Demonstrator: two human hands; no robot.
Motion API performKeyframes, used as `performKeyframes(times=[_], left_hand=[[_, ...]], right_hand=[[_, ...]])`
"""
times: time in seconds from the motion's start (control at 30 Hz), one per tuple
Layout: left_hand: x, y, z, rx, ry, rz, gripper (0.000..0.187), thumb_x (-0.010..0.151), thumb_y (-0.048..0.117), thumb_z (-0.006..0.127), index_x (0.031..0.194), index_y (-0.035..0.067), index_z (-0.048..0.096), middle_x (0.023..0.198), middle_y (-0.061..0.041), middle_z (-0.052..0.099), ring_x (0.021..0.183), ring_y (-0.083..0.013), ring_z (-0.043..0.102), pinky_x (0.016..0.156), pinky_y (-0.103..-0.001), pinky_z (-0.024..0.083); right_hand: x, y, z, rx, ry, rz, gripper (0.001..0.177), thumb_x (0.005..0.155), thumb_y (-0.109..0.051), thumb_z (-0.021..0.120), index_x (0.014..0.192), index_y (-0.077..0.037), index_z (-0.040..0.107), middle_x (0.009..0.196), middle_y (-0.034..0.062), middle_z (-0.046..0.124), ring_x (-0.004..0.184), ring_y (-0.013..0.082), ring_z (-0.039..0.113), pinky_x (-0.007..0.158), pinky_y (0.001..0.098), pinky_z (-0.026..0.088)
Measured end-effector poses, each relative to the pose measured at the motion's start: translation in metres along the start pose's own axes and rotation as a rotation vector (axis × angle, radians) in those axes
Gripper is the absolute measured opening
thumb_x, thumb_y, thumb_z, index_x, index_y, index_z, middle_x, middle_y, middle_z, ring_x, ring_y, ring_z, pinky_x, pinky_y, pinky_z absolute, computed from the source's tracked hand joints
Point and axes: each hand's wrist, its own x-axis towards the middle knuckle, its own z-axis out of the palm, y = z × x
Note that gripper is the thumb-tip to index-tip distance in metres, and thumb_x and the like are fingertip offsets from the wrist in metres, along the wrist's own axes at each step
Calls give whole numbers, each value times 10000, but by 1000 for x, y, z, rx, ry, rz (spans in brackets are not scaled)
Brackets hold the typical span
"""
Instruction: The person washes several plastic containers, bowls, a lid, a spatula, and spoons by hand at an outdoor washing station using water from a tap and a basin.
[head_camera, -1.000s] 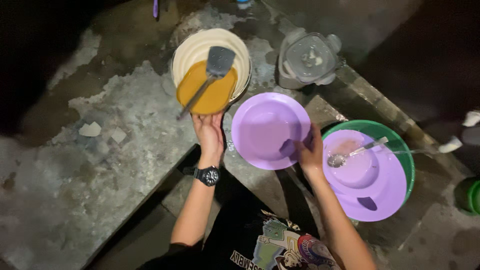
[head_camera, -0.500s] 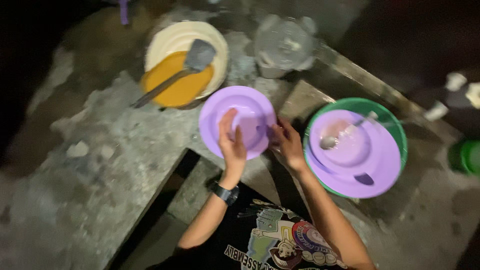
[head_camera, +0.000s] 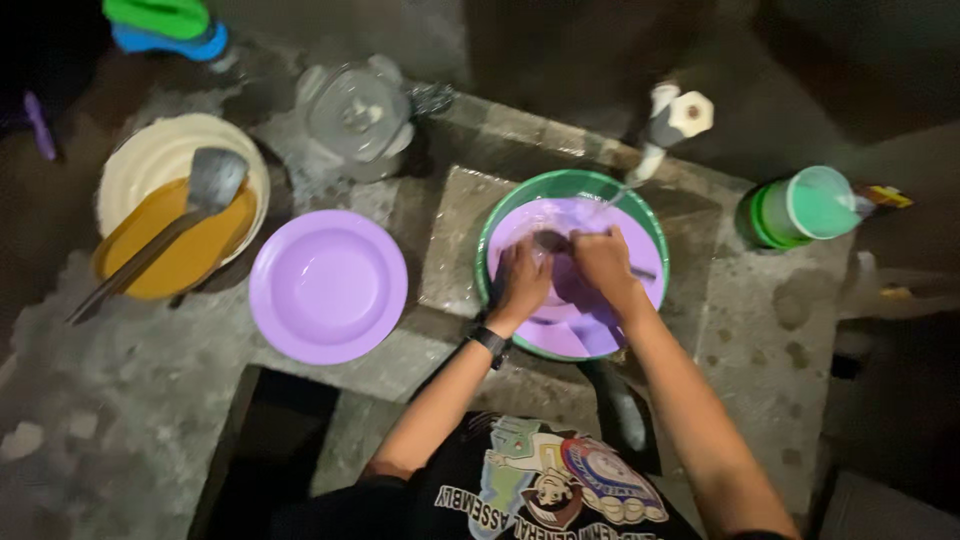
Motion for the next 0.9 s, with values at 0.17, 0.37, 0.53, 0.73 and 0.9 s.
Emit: performKeyframes(times=[0.17, 0.37, 0.53, 0.73, 0.9], left_hand=[[48, 14, 59, -904, -177, -289, 446, 1019, 103, 620, 1417, 55, 424, 1050, -85, 678, 942, -138, 643, 838, -279, 520], [77, 4, 132, -873, -186, -421, 224, 1075, 96, 523, 1235, -33, 612, 944, -58, 681, 782, -135, 573, 642, -325, 461], [78, -3, 150, -127, 61, -56, 331, 1110, 126, 439, 1361, 1, 615, 1048, -197, 663, 928, -313, 588, 817, -425, 488], [90, 72, 57, -958, -355, -458, 420, 995, 29, 414, 1408, 84, 470, 1192, -37, 676, 896, -127, 605, 717, -255, 467], [98, 59, 78, -857, -278, -412, 245, 1009, -35, 451, 1204, -22, 598, 999, -112, 723, 882, -157, 639, 696, -279, 498]], right_hand=[[-18, 22, -19, 1118, 81, 608, 150, 988, -154, 608, 897, -35, 604, 723, 83, 639, 670, 169, 607, 615, 303, 477], [-9, 5, -25, 1786, 332, 946, 298, 1057, -260, 575, 921, -38, 720, 822, -33, 640, 679, 67, 530, 586, 254, 394], [3, 8, -21, 1745, 326, 1086, 320, 1042, -306, 544, 918, -49, 689, 742, -18, 625, 603, 73, 518, 524, 264, 403], [-11, 19, -6, 1741, 265, 948, 333, 1078, -292, 529, 897, -34, 635, 719, -9, 563, 584, 99, 483, 494, 273, 359], [-6, 6, -10, 1828, 285, 857, 328, 1080, -277, 527, 835, -61, 557, 703, -28, 519, 577, 73, 464, 492, 262, 376]])
